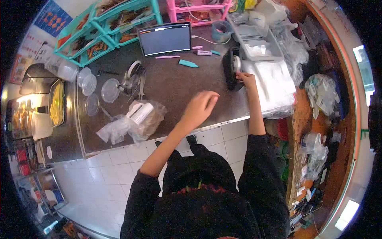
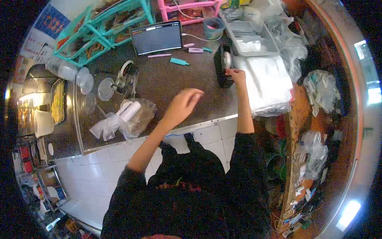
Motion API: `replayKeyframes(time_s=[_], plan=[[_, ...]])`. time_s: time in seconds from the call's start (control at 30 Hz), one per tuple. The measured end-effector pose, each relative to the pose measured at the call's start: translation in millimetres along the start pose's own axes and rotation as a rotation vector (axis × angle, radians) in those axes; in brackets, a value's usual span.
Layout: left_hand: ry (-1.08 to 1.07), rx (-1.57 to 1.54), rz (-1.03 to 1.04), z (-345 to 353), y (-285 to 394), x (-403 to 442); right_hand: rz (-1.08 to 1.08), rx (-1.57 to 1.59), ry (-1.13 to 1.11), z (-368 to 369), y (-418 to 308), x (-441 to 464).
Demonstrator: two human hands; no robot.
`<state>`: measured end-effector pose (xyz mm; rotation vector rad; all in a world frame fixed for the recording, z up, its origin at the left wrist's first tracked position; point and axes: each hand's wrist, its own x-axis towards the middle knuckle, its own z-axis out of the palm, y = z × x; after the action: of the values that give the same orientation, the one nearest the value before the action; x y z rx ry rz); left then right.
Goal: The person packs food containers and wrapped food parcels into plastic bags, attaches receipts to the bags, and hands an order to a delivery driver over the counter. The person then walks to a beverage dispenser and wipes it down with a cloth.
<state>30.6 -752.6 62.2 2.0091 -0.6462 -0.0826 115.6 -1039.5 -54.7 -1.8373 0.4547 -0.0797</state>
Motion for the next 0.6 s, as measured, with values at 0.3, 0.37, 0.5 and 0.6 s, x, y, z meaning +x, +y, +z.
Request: replayKeyframes(time_s=[0.3, 0.37, 0.5, 0.6], plan=[[-0.088, -1.424, -0.711, 159, -56, 82, -0.095, -0.331, 0.088, -26, -23, -218], [0.061, -1.423, -0.720, 172, -62, 84, -0.097, -0.258, 0.053, -15, -17, -218], [0.202, -1.208, -0.846, 198, -76, 89, -0.122, -0.379, 0.126, -10, -12, -213], [0.297, -1.078, -0.866, 217, -91, 80, -0.103, -0.520, 0.010, -20, -24, -208]])
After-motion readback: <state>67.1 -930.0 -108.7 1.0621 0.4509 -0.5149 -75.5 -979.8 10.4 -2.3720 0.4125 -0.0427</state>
